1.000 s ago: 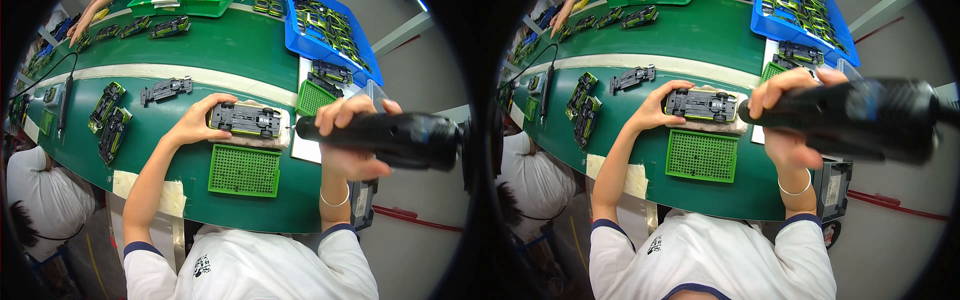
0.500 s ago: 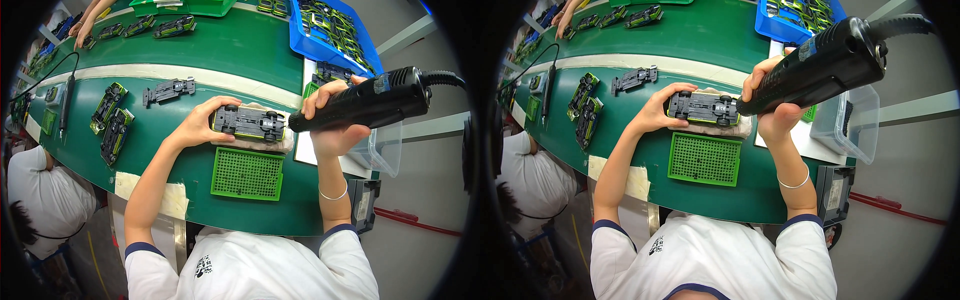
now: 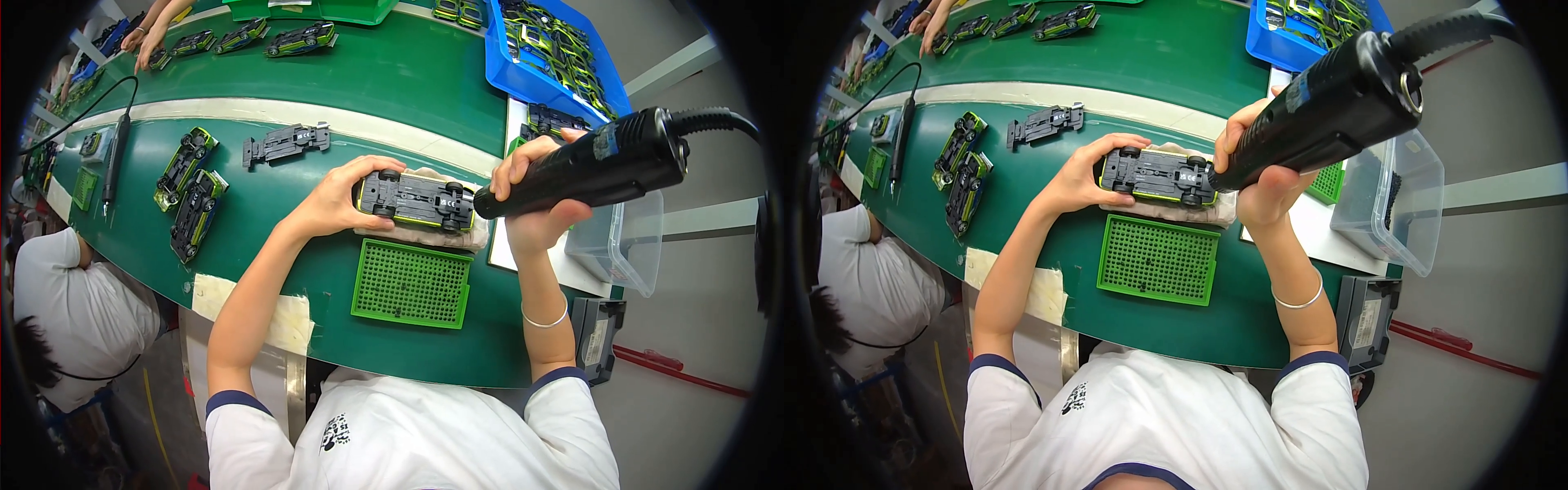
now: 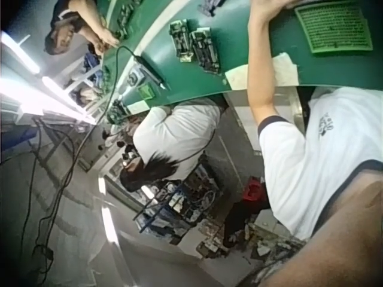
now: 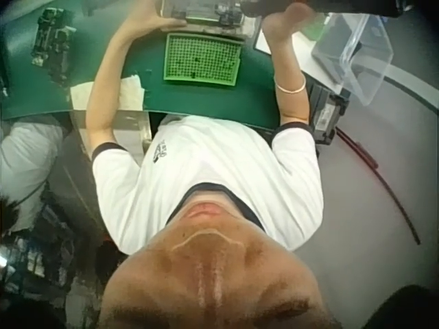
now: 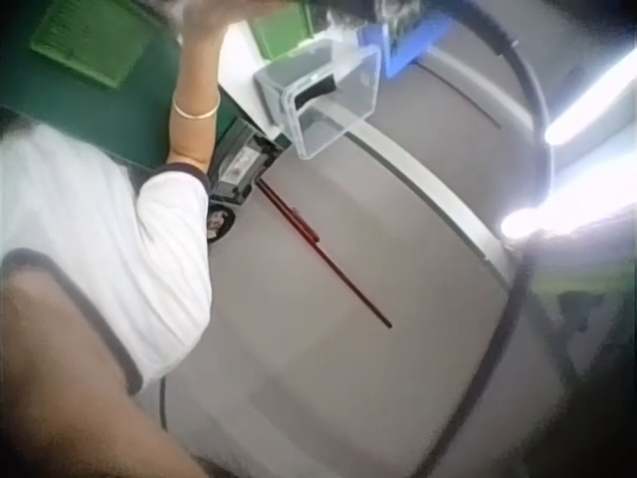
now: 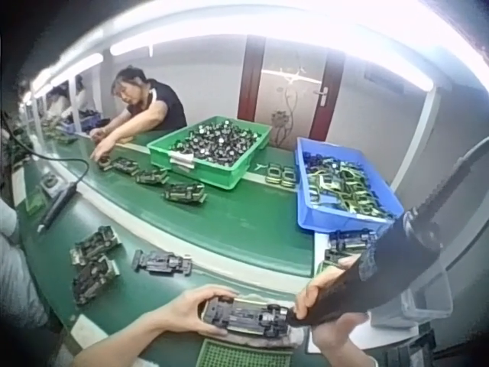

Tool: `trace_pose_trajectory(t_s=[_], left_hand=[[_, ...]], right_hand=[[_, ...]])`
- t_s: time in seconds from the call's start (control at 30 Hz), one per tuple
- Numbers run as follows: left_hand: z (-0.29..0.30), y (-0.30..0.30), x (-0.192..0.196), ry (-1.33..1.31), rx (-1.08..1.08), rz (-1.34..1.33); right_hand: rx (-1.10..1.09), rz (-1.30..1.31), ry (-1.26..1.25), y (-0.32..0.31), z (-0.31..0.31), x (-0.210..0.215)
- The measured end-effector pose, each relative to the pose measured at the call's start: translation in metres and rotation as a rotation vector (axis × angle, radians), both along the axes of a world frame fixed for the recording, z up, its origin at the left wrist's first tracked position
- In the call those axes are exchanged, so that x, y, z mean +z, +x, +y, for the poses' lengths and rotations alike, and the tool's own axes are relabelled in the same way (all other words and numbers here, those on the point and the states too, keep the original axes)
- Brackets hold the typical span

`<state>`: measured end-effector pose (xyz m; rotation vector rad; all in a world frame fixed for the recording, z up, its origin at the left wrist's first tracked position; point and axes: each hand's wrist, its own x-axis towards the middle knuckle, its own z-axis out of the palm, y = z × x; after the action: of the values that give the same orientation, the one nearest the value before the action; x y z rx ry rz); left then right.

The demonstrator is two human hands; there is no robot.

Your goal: The person assembles toy cars on a production line by securing toy car parts to toy car chassis with screws using an electric screwdriver.

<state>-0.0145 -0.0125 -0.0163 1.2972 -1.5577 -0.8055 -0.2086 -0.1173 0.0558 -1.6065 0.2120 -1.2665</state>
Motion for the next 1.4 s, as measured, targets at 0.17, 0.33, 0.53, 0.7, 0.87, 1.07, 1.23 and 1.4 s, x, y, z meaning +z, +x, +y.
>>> trace_pose_trajectory(t_s=[0.17, 0.33, 0.53, 0.7, 0.87, 1.07, 1.23, 1.4], left_hand=[[0.000, 0.000, 0.000, -0.009, 0.002, -0.006], [0.001, 0.001, 0.002, 0.019, -0.021, 0.010], [0.001, 0.003, -0.001, 0.004, -0.016, 0.009], [0.007, 0.008, 0.000, -0.003, -0.018, 0.055], [0.006, 0.016, 0.000, 0.042, -0.088, -0.023], [0.006, 0.017, -0.004, -0.025, -0.082, -0.006], [0.006, 0.018, -0.005, -0.038, -0.073, -0.043], [0.004, 0.018, -0.002, -0.015, -0.061, -0.064]], right_hand=[[0.026, 0.023, 0.017, 0.002, 0.001, 0.000], [0.080, 0.022, 0.043, 0.000, 0.000, 0.001], [0.303, -0.196, -0.035, -0.007, 0.004, 0.014], [0.474, -0.290, 0.067, 0.007, 0.048, -0.004], [0.423, -0.064, 0.084, 0.013, 0.055, -0.014], [0.441, -0.042, 0.079, 0.019, 0.055, -0.023], [0.401, -0.013, 0.078, 0.021, 0.058, -0.023], [0.415, -0.010, 0.018, 0.021, 0.054, -0.021]])
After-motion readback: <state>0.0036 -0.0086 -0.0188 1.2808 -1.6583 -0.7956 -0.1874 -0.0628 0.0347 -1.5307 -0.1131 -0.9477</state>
